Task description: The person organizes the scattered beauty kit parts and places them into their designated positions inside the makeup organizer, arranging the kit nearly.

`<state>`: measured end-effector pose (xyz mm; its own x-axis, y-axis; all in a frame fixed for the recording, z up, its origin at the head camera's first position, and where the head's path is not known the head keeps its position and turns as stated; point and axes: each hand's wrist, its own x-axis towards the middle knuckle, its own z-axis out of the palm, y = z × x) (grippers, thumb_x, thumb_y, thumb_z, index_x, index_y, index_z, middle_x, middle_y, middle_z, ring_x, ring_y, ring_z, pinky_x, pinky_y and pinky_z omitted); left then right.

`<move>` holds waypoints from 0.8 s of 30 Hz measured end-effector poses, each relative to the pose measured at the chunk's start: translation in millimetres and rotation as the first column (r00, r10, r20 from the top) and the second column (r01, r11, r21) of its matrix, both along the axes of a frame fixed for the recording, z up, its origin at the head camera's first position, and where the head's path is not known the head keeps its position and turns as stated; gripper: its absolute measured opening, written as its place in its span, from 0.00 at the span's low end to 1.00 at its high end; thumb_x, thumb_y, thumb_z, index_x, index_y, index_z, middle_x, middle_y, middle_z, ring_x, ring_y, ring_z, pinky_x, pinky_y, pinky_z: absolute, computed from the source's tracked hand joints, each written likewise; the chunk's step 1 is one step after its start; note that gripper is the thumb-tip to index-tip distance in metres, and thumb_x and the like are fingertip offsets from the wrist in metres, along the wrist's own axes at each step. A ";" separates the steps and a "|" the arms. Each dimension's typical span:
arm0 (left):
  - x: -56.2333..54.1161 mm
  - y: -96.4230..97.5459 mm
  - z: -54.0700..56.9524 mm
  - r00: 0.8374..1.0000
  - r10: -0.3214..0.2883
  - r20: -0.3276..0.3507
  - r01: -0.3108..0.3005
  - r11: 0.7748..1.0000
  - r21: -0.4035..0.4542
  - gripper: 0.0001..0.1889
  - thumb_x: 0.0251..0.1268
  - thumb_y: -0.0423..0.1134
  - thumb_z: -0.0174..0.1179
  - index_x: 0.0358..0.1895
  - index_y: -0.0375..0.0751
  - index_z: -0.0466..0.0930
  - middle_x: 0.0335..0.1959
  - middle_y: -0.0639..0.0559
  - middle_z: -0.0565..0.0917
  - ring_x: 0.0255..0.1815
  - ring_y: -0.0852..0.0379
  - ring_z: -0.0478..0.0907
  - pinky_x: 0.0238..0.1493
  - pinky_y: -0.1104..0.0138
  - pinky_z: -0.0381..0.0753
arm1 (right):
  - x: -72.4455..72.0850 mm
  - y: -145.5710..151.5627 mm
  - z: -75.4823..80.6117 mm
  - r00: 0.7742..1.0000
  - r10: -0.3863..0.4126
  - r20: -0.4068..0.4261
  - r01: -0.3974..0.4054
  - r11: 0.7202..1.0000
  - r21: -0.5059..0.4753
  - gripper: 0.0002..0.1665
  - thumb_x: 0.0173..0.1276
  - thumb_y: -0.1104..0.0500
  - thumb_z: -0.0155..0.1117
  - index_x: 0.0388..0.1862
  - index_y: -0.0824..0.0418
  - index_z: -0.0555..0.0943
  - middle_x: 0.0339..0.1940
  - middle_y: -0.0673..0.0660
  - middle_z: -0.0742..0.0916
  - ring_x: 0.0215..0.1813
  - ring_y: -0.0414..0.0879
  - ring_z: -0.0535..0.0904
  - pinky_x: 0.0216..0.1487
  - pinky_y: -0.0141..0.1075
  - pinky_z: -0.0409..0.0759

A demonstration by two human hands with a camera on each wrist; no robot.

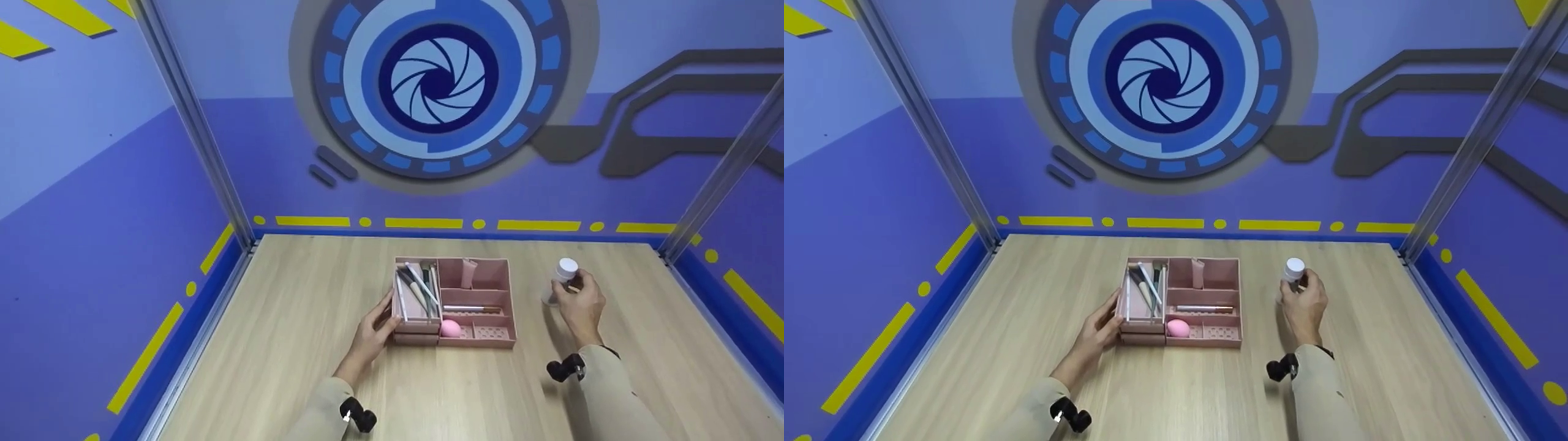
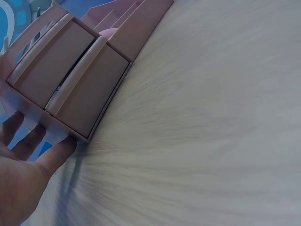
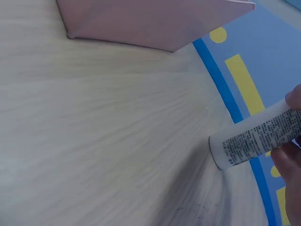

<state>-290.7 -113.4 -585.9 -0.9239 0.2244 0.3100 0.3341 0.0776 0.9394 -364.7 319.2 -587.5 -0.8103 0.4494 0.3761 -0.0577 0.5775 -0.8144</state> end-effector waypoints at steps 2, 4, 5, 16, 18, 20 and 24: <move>0.0 0.1 -0.5 1.000 -0.005 0.001 0.005 1.000 0.010 0.31 0.71 0.33 0.55 0.74 0.30 0.55 0.74 0.34 0.59 0.73 0.39 0.62 0.71 0.66 0.66 | 1.2 -0.2 2.4 1.000 0.006 -0.001 -0.006 1.000 0.003 0.31 0.62 0.61 0.68 0.62 0.70 0.72 0.54 0.70 0.82 0.54 0.60 0.81 0.55 0.51 0.82; 0.0 0.2 -1.3 1.000 -0.008 0.008 0.007 1.000 0.027 0.31 0.71 0.32 0.55 0.74 0.30 0.55 0.74 0.34 0.60 0.72 0.39 0.63 0.70 0.68 0.68 | 2.4 -1.0 5.6 1.000 0.017 0.003 -0.017 1.000 0.003 0.31 0.62 0.60 0.68 0.62 0.69 0.72 0.55 0.69 0.82 0.55 0.60 0.81 0.56 0.49 0.82; 0.0 0.2 -1.7 1.000 -0.009 0.012 0.008 0.999 0.036 0.31 0.71 0.32 0.55 0.74 0.30 0.55 0.74 0.34 0.60 0.72 0.39 0.63 0.69 0.69 0.68 | 3.1 -1.5 7.7 1.000 0.023 0.005 -0.023 1.000 0.002 0.31 0.63 0.59 0.68 0.62 0.69 0.72 0.55 0.68 0.82 0.56 0.59 0.80 0.56 0.49 0.82; 0.4 0.6 -2.6 1.000 0.005 0.007 -0.005 0.999 0.038 0.31 0.71 0.33 0.55 0.74 0.31 0.56 0.73 0.34 0.62 0.71 0.39 0.65 0.69 0.71 0.67 | 9.3 -16.9 36.6 0.995 0.079 -0.061 -0.079 0.997 -0.001 0.31 0.60 0.57 0.72 0.60 0.67 0.75 0.51 0.65 0.84 0.52 0.55 0.82 0.51 0.39 0.84; 0.3 0.8 -1.9 1.000 0.008 0.006 -0.009 0.999 0.039 0.31 0.71 0.33 0.55 0.74 0.31 0.56 0.73 0.34 0.62 0.71 0.39 0.65 0.68 0.72 0.68 | 9.3 -21.0 42.2 0.991 0.095 -0.092 -0.094 0.996 0.008 0.30 0.59 0.58 0.73 0.58 0.67 0.76 0.50 0.65 0.85 0.50 0.55 0.83 0.50 0.40 0.84; 0.2 1.0 -1.6 1.000 0.009 0.009 -0.010 0.999 0.040 0.32 0.71 0.33 0.55 0.74 0.32 0.56 0.73 0.34 0.63 0.70 0.40 0.66 0.67 0.73 0.68 | 9.5 -24.7 46.7 0.987 0.108 -0.119 -0.107 0.994 0.016 0.29 0.58 0.59 0.74 0.57 0.68 0.76 0.49 0.66 0.85 0.48 0.55 0.83 0.49 0.41 0.85; 0.4 1.4 -1.5 1.000 0.008 0.008 -0.008 0.999 0.039 0.32 0.71 0.34 0.56 0.74 0.32 0.56 0.73 0.34 0.63 0.69 0.39 0.67 0.66 0.73 0.70 | 9.8 -30.2 51.5 0.978 0.125 -0.166 -0.123 0.992 0.026 0.28 0.55 0.62 0.75 0.55 0.69 0.77 0.47 0.66 0.86 0.46 0.55 0.84 0.43 0.23 0.83</move>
<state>-290.3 -112.0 -587.4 -0.9280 0.2046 0.3113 0.3264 0.0438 0.9442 -354.9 289.0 -536.1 -0.7846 0.3427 0.5167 -0.2639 0.5695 -0.7785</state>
